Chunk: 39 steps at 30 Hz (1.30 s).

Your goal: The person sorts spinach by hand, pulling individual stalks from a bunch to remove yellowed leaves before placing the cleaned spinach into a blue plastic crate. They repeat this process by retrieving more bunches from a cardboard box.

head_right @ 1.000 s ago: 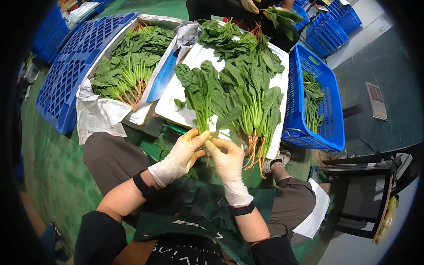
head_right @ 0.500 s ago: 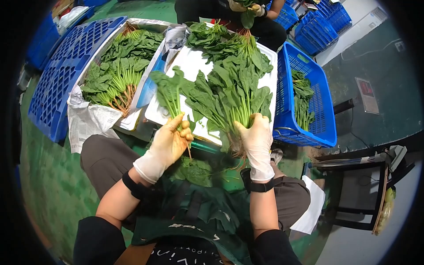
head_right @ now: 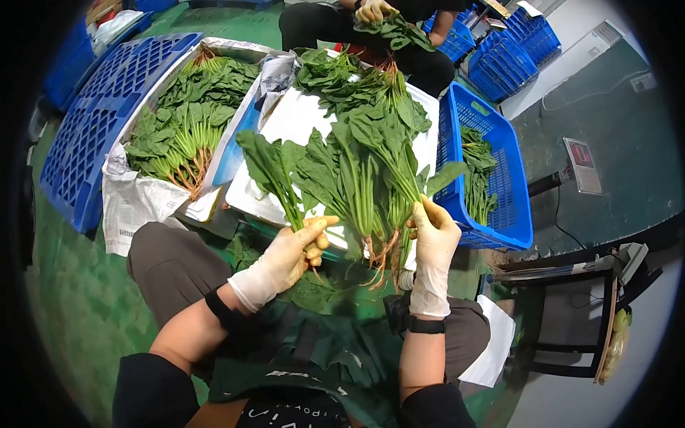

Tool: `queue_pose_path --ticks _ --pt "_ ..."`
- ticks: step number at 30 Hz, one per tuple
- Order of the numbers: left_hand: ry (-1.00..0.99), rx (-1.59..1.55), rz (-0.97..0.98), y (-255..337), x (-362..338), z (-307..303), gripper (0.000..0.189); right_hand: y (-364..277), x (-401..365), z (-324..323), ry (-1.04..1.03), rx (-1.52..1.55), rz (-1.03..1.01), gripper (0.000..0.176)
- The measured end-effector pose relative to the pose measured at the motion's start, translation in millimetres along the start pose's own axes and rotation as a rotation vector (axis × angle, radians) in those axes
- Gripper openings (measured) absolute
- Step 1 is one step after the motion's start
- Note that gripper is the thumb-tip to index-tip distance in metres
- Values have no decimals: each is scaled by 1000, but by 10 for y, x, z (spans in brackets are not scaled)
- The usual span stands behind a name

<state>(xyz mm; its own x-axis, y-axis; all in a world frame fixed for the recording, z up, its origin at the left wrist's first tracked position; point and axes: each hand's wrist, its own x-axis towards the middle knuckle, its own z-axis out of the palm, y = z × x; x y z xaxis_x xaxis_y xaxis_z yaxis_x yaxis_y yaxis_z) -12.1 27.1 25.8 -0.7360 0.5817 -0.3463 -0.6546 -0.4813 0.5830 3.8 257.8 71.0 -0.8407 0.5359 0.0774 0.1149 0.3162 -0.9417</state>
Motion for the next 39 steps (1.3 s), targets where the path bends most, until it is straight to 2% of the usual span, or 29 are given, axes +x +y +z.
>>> queue_pose_path --ticks 2,4,7,12,15,17,18,19,20,22,24,26,28,29,30,32,33,34,36,38,39 --pt "-50 69 30 -61 13 21 35 64 -57 41 129 120 -15 29" --pt "-107 74 20 -68 10 -6 38 -2 -132 69 153 116 -7 27" --pt "-115 31 -6 -73 5 -6 39 -198 -137 53 376 105 -214 22" --pt "-189 2 34 -54 36 33 41 -633 -233 33 512 111 -391 23" --pt "-190 -65 53 -22 -6 121 42 -582 -456 315 353 262 -332 16" --pt "-201 -204 74 -74 14 126 45 -308 -677 514 52 224 -112 17" --pt "-191 -200 74 -123 46 81 45 -129 -753 614 -28 115 -135 18" --pt "-205 -221 98 -173 85 29 44 -11 -804 757 -18 73 -180 16" --pt "-220 -243 121 -219 112 -30 42 31 -865 794 16 -62 -362 15" --pt "-178 -236 125 -241 95 -87 37 56 -934 851 -6 -36 -233 16" --pt "-83 -200 179 -216 91 -60 33 132 -993 896 21 -1 -254 16" --pt "-113 -268 104 -78 52 -72 35 156 -1051 902 49 31 -281 16" --pt "-147 -350 116 -7 68 -108 36 102 -1117 880 22 531 46 16" --pt "-185 -321 117 40 66 -136 37 25 -1137 826 -76 573 116 14" --pt "-186 -321 121 58 56 -165 37 -8 -1114 702 -274 410 202 17" --pt "-215 -197 123 88 52 -200 38 36 -1066 591 -433 54 183 22" --pt "-272 -172 121 91 49 -206 38 -71 -1043 553 -377 13 234 26" --pt "-277 -171 118 92 43 -191 38 -38 -954 545 -360 -71 70 25" --pt "-324 -133 116 86 6 -136 37 -282 -944 570 -360 129 238 26" --pt "-269 -127 109 -40 56 -149 37 -98 -892 676 -307 -78 -99 26" --pt "-231 -169 105 -99 85 -178 36 -89 -885 714 -296 -140 -133 23"
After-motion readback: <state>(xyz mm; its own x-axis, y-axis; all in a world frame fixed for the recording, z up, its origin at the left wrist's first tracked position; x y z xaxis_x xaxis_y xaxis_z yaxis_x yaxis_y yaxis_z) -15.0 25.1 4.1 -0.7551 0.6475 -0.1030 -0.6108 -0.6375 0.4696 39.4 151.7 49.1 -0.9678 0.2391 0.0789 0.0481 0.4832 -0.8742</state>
